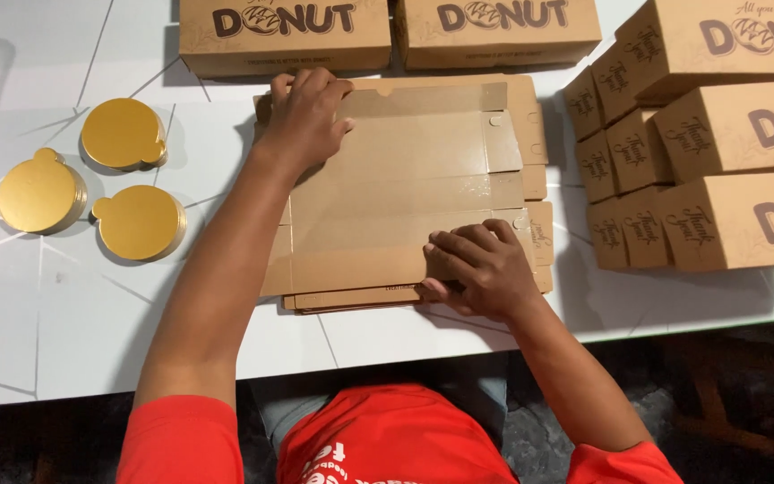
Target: Assembling cardboard donut boxes by folding flat templates and tucking in flaps.
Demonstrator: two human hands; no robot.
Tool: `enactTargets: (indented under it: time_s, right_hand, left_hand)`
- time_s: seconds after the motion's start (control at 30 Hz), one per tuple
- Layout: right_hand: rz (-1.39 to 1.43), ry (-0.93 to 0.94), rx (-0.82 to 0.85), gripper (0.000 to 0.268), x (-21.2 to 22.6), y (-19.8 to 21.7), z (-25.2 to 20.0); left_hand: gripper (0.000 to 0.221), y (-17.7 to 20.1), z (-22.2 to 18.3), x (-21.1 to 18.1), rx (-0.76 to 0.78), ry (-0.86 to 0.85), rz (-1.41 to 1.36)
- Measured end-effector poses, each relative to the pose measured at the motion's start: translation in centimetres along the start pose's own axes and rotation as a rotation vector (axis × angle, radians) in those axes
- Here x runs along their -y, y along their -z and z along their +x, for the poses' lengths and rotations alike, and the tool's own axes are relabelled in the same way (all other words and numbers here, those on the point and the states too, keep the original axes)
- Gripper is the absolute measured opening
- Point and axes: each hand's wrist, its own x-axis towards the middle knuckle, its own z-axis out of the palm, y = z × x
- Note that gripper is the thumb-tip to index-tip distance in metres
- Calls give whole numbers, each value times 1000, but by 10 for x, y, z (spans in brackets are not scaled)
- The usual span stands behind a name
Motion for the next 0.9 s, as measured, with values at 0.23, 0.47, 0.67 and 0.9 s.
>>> enactTargets:
  time_s: [0.23,0.47,0.67,0.9]
  right_hand:
    - [105,-53,70,33,-8,-10,8]
    - [-156,-272,219,66,-57,-95,30]
    - [-100,-384,347,64,-64,-110,73]
    - [78,-714,768,65,-129,-51,53]
  left_hand:
    - [46,27,-27,-44,-139,-254,-112]
    - [54,10,-40,-44,281,-144,-98]
    - [49,17,-45,-47,219,-94,-162]
    - [49,17,-58,-6,240,68,-236]
